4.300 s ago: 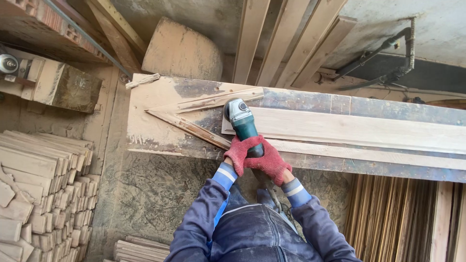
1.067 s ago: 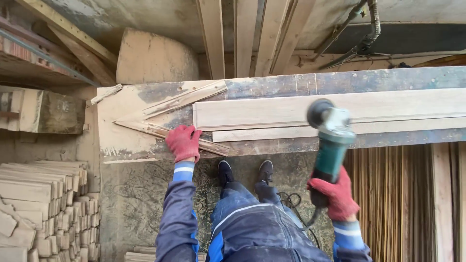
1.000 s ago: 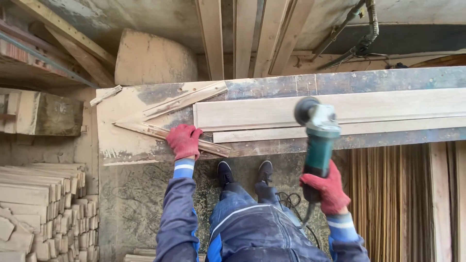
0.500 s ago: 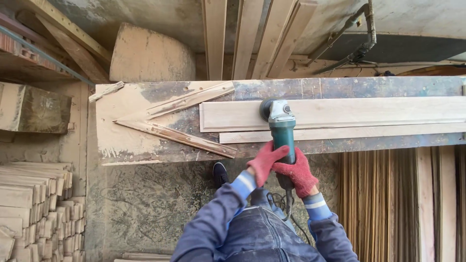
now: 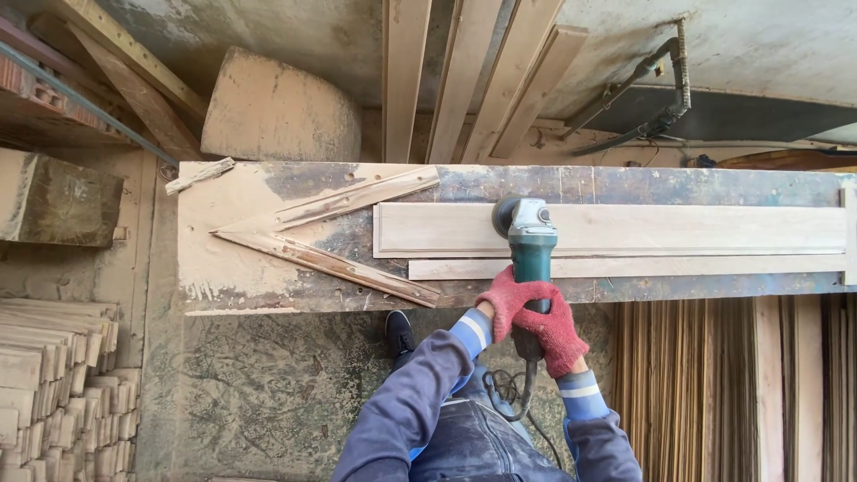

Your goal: Grinding the surface of a wooden board using a hand-held angle grinder.

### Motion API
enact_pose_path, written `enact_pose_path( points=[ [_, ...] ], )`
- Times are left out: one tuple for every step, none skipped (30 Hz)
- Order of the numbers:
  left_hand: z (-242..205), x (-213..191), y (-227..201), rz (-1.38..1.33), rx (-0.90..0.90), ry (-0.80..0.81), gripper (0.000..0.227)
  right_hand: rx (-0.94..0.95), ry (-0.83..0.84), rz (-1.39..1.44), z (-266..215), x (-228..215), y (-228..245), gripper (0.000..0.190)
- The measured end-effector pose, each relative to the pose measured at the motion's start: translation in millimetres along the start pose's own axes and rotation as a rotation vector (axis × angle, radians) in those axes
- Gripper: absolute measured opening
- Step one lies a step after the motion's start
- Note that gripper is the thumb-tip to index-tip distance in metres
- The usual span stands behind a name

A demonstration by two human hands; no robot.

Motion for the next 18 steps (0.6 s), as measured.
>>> enact_pose_path(
  points=[
    [-0.4, -3.5, -0.2, 0.003, -0.003, 0.0, 0.072, 0.003, -0.002, 0.002, -0.9, 4.9, 2.7, 0.058],
    [-0.9, -7.4, -0.4, -0.028, 0.002, -0.016, 0.071, 0.008, 0.006, -0.009, -2.0, 10.0, 5.4, 0.059],
    [-1.5, -11.6, -0.6, -0.061, 0.006, -0.034, 0.071, 0.012, 0.016, -0.021, -2.9, 15.3, 8.0, 0.061],
    [-4.3, -16.9, -3.3, -0.059, 0.003, -0.035, 0.071, 0.016, 0.015, -0.02, -9.0, 22.6, 20.7, 0.061],
    [-7.0, -22.2, -7.1, -0.084, 0.011, -0.029, 0.073, 0.009, 0.037, -0.042, -14.3, 30.4, 34.3, 0.058],
    [-10.2, -28.0, -10.9, -0.11, 0.019, -0.022, 0.074, 0.003, 0.059, -0.065, -20.0, 38.6, 48.0, 0.056],
    [-16.9, -32.5, -17.0, -0.113, 0.021, -0.025, 0.074, 0.002, 0.064, -0.066, -18.2, 42.8, 47.7, 0.056],
    [-24.0, -37.5, -22.9, -0.132, 0.024, -0.032, 0.073, -0.01, 0.082, -0.075, -16.8, 47.5, 47.5, 0.056],
    [-31.5, -42.6, -28.5, -0.155, 0.027, -0.04, 0.071, -0.022, 0.103, -0.085, -15.5, 52.3, 47.4, 0.057],
    [-30.9, -50.4, -28.2, -0.161, 0.03, -0.045, 0.071, -0.024, 0.112, -0.088, -15.4, 58.7, 46.2, 0.057],
    [-29.9, -58.1, -28.3, -0.176, 0.019, -0.057, 0.068, -0.027, 0.128, -0.103, -14.8, 65.3, 45.2, 0.059],
    [-28.9, -65.5, -28.3, -0.191, 0.008, -0.069, 0.066, -0.031, 0.145, -0.117, -14.3, 71.6, 44.3, 0.061],
    [-33.7, -70.7, -31.7, -0.196, 0.011, -0.073, 0.066, -0.033, 0.152, -0.119, -14.9, 79.0, 46.2, 0.061],
    [-38.3, -75.6, -34.9, -0.216, 0.003, -0.097, 0.063, -0.044, 0.176, -0.129, -15.3, 86.3, 48.2, 0.063],
    [-43.1, -80.3, -37.0, -0.233, -0.009, -0.12, 0.06, -0.053, 0.198, -0.139, -16.7, 92.9, 49.4, 0.066],
    [-48.5, -79.1, -39.8, -0.236, -0.008, -0.123, 0.06, -0.052, 0.203, -0.14, -19.3, 94.8, 55.4, 0.066],
    [-53.9, -78.1, -42.8, -0.23, -0.01, -0.18, 0.059, -0.047, 0.208, -0.135, -22.0, 96.5, 61.3, 0.064],
    [-59.2, -76.8, -45.7, -0.223, -0.011, -0.236, 0.058, -0.042, 0.213, -0.13, -24.5, 98.0, 67.1, 0.063]
  ],
)
Point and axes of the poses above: each hand's wrist, its own z-axis towards the middle knuckle, its own x-axis out of the palm, y = z × x, the point moved 1 cm from there along z, towards the middle knuckle, and after that the axes turned 10 degrees about -x, right-handed, at the moved point
